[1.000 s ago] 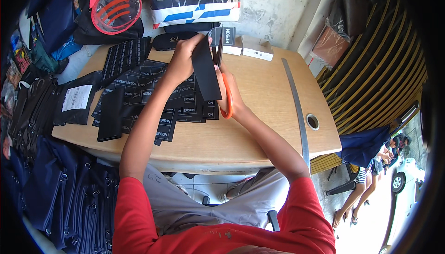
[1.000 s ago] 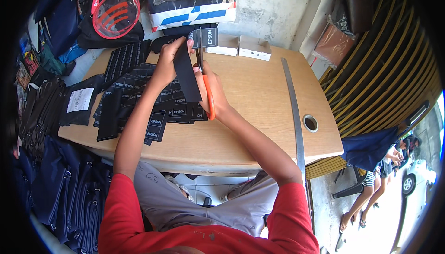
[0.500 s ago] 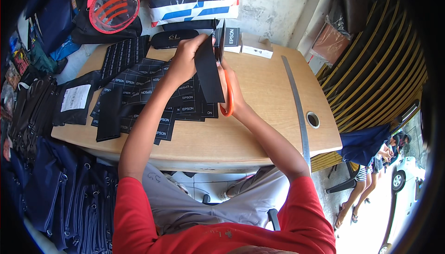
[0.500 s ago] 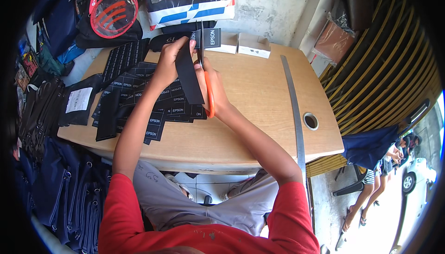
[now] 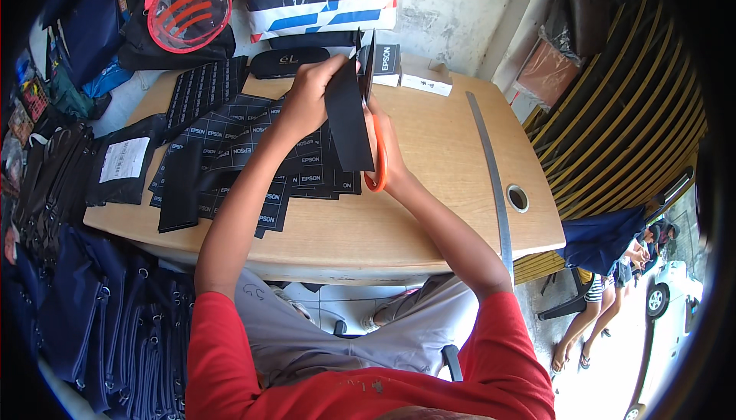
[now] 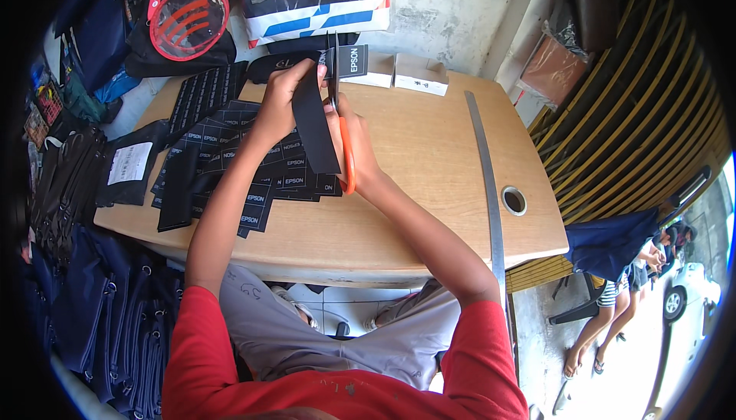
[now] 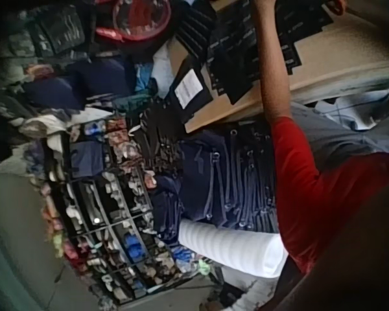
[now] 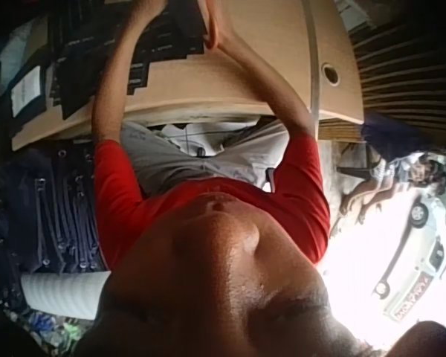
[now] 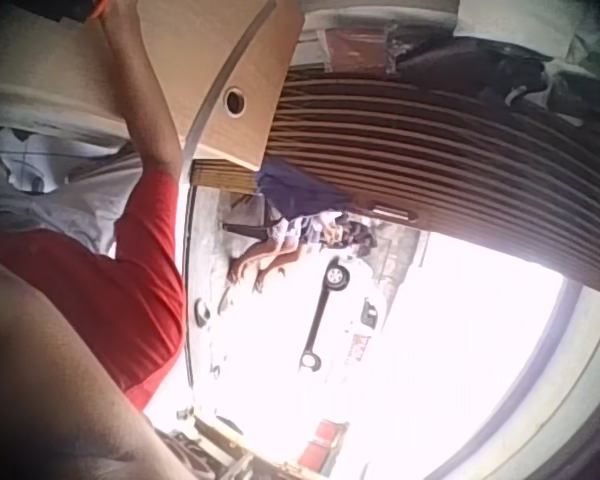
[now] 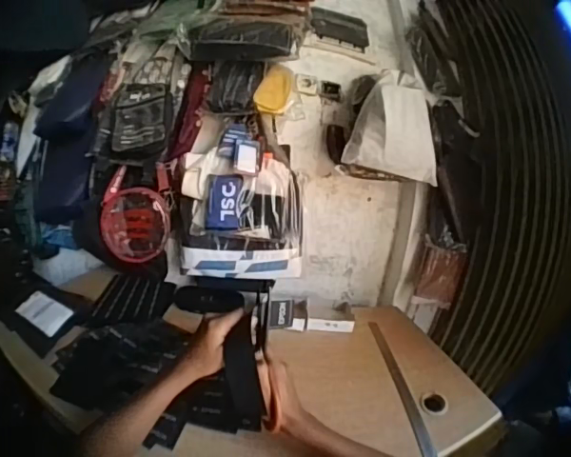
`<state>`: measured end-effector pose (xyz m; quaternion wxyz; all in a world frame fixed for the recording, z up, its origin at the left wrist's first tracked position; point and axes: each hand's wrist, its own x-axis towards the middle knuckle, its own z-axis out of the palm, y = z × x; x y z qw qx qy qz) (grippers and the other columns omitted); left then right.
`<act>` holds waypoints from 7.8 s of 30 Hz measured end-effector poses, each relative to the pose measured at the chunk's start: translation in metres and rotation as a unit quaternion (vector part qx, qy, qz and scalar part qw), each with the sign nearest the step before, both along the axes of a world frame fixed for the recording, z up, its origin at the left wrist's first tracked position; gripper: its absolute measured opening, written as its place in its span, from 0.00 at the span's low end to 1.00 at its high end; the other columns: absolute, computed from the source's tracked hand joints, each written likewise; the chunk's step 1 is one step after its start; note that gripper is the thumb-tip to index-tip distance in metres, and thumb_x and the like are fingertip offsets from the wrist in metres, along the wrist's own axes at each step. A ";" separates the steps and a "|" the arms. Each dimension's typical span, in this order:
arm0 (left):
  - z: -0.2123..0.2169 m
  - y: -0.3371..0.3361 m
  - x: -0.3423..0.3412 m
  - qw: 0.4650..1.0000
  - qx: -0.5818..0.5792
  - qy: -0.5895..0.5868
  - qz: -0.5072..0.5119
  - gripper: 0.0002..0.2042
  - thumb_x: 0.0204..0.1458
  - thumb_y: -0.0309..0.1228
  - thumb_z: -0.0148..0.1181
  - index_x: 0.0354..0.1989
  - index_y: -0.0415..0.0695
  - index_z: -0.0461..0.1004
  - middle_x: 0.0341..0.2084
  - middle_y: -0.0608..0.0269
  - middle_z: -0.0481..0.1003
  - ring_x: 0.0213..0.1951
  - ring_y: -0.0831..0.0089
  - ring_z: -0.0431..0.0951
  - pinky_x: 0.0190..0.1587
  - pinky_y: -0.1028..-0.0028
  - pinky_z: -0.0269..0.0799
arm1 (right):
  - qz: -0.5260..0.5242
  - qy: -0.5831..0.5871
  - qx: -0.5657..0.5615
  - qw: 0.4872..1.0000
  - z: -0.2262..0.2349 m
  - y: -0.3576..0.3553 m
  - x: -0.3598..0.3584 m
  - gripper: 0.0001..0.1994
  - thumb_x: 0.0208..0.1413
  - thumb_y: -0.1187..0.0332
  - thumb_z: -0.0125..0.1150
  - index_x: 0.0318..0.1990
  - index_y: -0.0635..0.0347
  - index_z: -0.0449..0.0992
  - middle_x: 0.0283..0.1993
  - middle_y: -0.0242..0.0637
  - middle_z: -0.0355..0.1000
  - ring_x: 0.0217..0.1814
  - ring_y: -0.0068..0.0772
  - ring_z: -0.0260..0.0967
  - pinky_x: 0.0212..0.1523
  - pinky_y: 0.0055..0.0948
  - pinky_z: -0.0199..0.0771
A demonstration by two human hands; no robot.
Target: The person cuts a printed sheet into strips using scissors, then cuts the strips into individual labels with the scissors.
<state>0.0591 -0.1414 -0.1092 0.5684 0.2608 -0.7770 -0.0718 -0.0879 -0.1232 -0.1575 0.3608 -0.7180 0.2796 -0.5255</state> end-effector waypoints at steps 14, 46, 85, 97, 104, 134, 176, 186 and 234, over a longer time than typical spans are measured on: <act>0.000 0.001 0.002 1.000 -0.011 -0.004 0.002 0.13 0.50 0.27 0.67 0.31 0.35 0.67 0.19 0.61 0.68 0.25 0.80 0.69 0.32 0.73 0.71 | -0.021 0.001 0.006 1.000 0.000 0.000 0.001 0.16 0.68 0.59 0.38 0.44 0.67 0.64 0.21 0.48 0.70 0.22 0.42 0.72 0.26 0.36 0.68; 0.001 0.002 0.000 1.000 -0.013 -0.001 0.003 0.16 0.49 0.30 0.69 0.28 0.36 0.64 0.17 0.59 0.67 0.24 0.80 0.67 0.32 0.73 0.70 | -0.047 0.019 -0.001 0.999 -0.001 -0.001 0.002 0.19 0.68 0.56 0.38 0.43 0.67 0.64 0.22 0.52 0.70 0.24 0.51 0.72 0.29 0.41 0.68; 0.004 0.002 0.001 1.000 0.007 0.025 0.001 0.09 0.56 0.26 0.58 0.30 0.32 0.70 0.17 0.51 0.72 0.21 0.81 0.67 0.26 0.74 0.67 | -0.037 0.020 0.008 0.999 0.007 0.011 -0.001 0.18 0.67 0.58 0.37 0.41 0.66 0.66 0.20 0.49 0.70 0.24 0.45 0.73 0.28 0.38 0.70; 0.007 0.006 0.002 0.999 0.043 0.026 -0.006 0.15 0.56 0.32 0.62 0.27 0.36 0.66 0.17 0.63 0.69 0.25 0.85 0.65 0.28 0.76 0.65 | -0.046 0.023 -0.015 0.999 0.003 0.006 0.001 0.19 0.68 0.57 0.35 0.40 0.65 0.67 0.20 0.49 0.70 0.22 0.48 0.72 0.28 0.40 0.69; 0.005 0.004 0.003 1.000 0.013 0.017 0.000 0.15 0.54 0.33 0.66 0.26 0.36 0.67 0.18 0.65 0.69 0.25 0.85 0.64 0.29 0.76 0.66 | -0.052 0.038 -0.026 0.998 0.006 0.010 0.000 0.20 0.68 0.56 0.36 0.40 0.65 0.67 0.20 0.48 0.70 0.22 0.47 0.72 0.27 0.40 0.69; 0.005 0.014 -0.004 0.973 0.177 0.135 -0.056 0.14 0.65 0.39 0.51 0.29 0.42 0.70 0.19 0.75 0.65 0.21 0.87 0.61 0.23 0.82 0.57 | -0.066 0.034 -0.009 0.997 0.010 0.017 0.003 0.15 0.67 0.63 0.35 0.30 0.60 0.63 0.17 0.31 0.58 0.16 0.21 0.56 0.18 0.28 0.58; 0.006 0.017 -0.004 0.981 0.135 0.131 -0.051 0.16 0.63 0.42 0.54 0.32 0.41 0.70 0.22 0.74 0.67 0.25 0.86 0.64 0.26 0.82 0.61 | -0.068 0.037 -0.012 0.997 0.011 0.022 0.003 0.17 0.66 0.61 0.34 0.27 0.58 0.61 0.16 0.28 0.56 0.15 0.20 0.53 0.17 0.25 0.56; 0.007 0.016 -0.001 0.981 0.143 0.121 -0.053 0.15 0.63 0.42 0.55 0.33 0.41 0.71 0.23 0.73 0.68 0.26 0.86 0.66 0.26 0.82 0.63 | -0.095 0.057 -0.025 0.994 0.016 0.026 0.005 0.18 0.66 0.61 0.33 0.26 0.59 0.61 0.16 0.31 0.57 0.16 0.23 0.56 0.19 0.28 0.58; 0.002 0.009 0.003 0.984 0.140 0.106 -0.033 0.16 0.63 0.43 0.55 0.41 0.40 0.72 0.28 0.70 0.71 0.32 0.81 0.72 0.36 0.78 0.71 | -0.119 0.042 0.015 0.992 0.010 0.027 0.005 0.21 0.67 0.57 0.37 0.31 0.65 0.68 0.16 0.38 0.64 0.18 0.30 0.62 0.23 0.34 0.63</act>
